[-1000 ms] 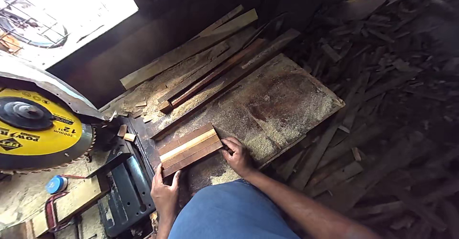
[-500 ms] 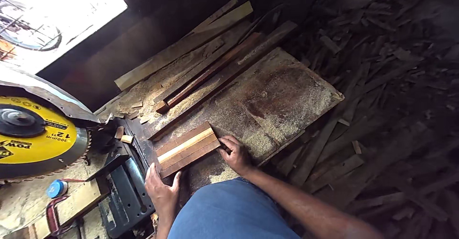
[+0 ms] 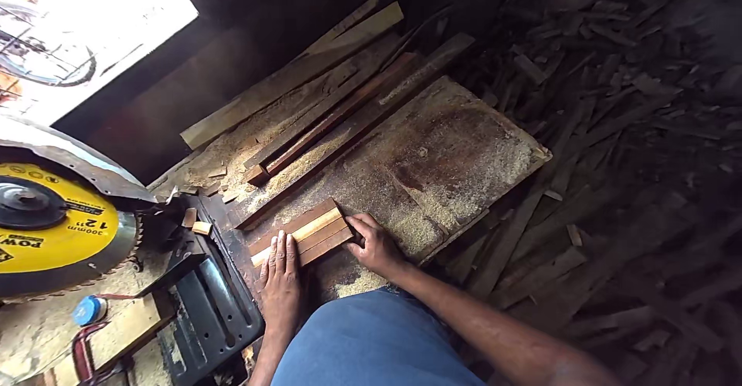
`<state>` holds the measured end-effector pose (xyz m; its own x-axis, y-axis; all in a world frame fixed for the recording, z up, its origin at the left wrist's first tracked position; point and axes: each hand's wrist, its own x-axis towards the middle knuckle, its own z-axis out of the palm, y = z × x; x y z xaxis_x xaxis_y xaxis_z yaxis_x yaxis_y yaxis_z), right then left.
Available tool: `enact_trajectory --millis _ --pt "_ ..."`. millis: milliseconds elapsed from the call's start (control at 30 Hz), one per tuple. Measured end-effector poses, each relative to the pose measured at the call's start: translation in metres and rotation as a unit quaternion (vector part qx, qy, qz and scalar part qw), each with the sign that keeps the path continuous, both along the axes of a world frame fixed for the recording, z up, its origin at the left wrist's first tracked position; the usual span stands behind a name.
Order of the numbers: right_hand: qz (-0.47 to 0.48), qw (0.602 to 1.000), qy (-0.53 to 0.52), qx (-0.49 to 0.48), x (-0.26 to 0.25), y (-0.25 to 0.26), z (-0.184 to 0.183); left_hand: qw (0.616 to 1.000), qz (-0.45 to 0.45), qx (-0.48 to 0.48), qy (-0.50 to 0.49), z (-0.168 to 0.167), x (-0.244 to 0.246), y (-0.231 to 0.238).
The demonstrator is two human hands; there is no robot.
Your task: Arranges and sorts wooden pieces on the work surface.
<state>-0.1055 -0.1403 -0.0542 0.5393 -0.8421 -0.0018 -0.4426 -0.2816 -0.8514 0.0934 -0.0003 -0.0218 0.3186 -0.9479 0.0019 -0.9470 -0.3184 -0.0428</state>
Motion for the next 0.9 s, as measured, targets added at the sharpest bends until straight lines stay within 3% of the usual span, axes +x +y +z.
enact_trajectory --millis 500,900 --pt "0.017 1.000 -0.008 0.013 -0.001 -0.008 -0.005 1.000 0.007 0.000 -0.024 -0.006 -0.002 -0.001" --pt "0.078 0.992 0.089 0.046 0.005 -0.021 0.014 1.000 0.008 -0.007 -0.001 -0.004 -0.002 -0.001"
